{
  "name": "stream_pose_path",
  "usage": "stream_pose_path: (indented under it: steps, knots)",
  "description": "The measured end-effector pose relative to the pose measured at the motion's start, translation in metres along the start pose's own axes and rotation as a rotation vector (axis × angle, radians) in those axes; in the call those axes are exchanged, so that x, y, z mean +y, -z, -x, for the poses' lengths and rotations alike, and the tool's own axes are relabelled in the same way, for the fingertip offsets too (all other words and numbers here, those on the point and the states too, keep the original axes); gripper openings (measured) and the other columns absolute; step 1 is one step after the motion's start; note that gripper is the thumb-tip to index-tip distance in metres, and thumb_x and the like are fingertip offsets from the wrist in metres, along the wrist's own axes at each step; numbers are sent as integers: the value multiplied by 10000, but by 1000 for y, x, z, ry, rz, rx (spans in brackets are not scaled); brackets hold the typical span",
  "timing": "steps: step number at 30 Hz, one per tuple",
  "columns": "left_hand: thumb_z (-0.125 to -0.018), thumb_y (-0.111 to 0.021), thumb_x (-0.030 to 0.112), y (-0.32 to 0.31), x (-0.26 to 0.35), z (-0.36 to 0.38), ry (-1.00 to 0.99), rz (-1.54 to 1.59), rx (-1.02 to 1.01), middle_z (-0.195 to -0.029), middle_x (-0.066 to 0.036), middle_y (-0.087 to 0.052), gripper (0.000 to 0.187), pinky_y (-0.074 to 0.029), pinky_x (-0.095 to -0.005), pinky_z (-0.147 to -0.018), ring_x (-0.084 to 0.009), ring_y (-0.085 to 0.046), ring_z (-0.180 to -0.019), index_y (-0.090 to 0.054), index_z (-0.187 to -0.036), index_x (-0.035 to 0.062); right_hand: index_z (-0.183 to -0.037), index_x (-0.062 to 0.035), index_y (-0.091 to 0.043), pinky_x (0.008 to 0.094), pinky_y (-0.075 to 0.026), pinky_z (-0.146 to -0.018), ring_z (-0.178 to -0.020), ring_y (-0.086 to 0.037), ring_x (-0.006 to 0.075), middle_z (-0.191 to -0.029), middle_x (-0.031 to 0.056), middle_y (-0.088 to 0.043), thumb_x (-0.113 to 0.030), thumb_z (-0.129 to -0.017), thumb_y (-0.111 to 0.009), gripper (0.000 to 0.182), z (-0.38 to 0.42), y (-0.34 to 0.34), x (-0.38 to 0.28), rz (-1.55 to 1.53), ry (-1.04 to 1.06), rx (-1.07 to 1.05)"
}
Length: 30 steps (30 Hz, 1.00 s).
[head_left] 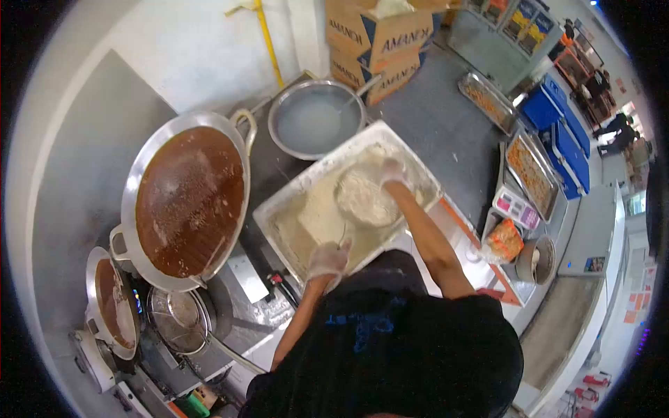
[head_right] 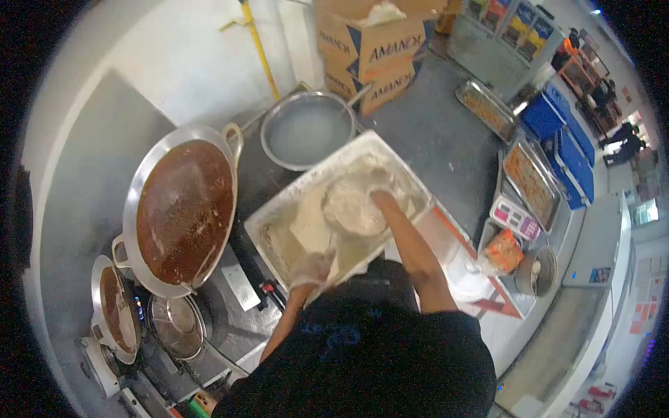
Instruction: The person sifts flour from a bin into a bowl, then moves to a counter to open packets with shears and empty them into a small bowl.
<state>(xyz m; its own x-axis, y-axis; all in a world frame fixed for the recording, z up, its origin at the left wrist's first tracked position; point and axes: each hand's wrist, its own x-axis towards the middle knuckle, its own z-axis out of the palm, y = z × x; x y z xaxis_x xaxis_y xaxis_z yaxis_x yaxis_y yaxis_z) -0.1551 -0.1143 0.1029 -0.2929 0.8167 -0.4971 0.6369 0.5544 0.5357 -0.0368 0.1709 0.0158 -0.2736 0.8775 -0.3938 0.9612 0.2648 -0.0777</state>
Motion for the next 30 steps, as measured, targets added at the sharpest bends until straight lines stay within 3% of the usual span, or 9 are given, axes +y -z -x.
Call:
stream_pose_path:
  steps: [3,5,12,15,19,23,25,27,30]
  knots:
    - [-919,-371,561,-4,-13,-6,33,11,44,-913,-285,-636,649,-449,-501,-820,-449,-612,-893,-661,-902,-19,-1126,-36,-630,417,-494,-878,-1072,-610,292,-1205,181,-604,-322,-917,-503,376,-1,-4,1,39,20,369]
    - [-918,-381,553,-6,-12,4,44,61,43,-898,-309,-624,636,-453,-494,-821,-439,-618,-894,-662,-892,-17,-1136,-28,-634,451,-466,-947,-1137,-579,326,-1210,221,-589,-189,-848,-553,339,20,29,4,-61,44,-43]
    - [-882,-455,567,9,-6,-11,92,57,-14,-991,-273,-641,630,-458,-466,-876,-415,-614,-988,-685,-945,-15,-1170,-16,-598,419,-472,-935,-1119,-578,345,-1210,232,-581,-257,-911,-514,363,40,66,-16,-170,-76,19]
    - [-877,-468,567,9,5,1,55,71,-35,-1019,-275,-636,614,-464,-466,-870,-407,-616,-994,-694,-954,1,-1142,-24,-620,422,-492,-900,-1078,-593,363,-1198,214,-596,-227,-905,-508,332,-45,-62,53,-431,196,-50]
    - [-866,-506,531,-2,-7,-19,59,26,50,-957,-273,-646,564,-472,-463,-854,-392,-627,-965,-686,-957,4,-1190,-11,-587,465,-456,-929,-1065,-590,368,-1180,197,-608,-276,-897,-506,403,18,21,1,62,119,181]
    - [-851,-547,493,-7,-1,-14,-23,48,134,-861,-270,-650,525,-485,-461,-789,-391,-650,-841,-686,-836,-13,-1200,-31,-590,500,-441,-954,-1175,-536,357,-1280,175,-557,-239,-962,-366,387,-22,-19,18,-491,-2,-12]
    - [-854,-548,477,-10,-4,-10,46,39,135,-867,-281,-645,515,-485,-466,-787,-386,-653,-843,-683,-839,-20,-1169,-18,-602,491,-482,-888,-1113,-581,353,-1229,195,-585,-242,-946,-430,360,13,1,0,104,104,372]
    - [-853,-548,478,-5,-2,-8,-20,119,180,-862,-280,-648,515,-484,-463,-796,-387,-652,-838,-683,-841,-18,-1183,-16,-600,469,-474,-923,-1115,-586,341,-1225,197,-590,-241,-933,-459,364,18,22,3,42,127,366]
    - [-867,-533,527,-3,9,-7,-1,72,87,-865,-297,-637,584,-480,-473,-802,-401,-634,-901,-682,-840,-37,-1273,-52,-558,457,-370,-1062,-1248,-487,331,-1331,173,-522,-256,-944,-428,408,0,21,5,-86,-24,-124]
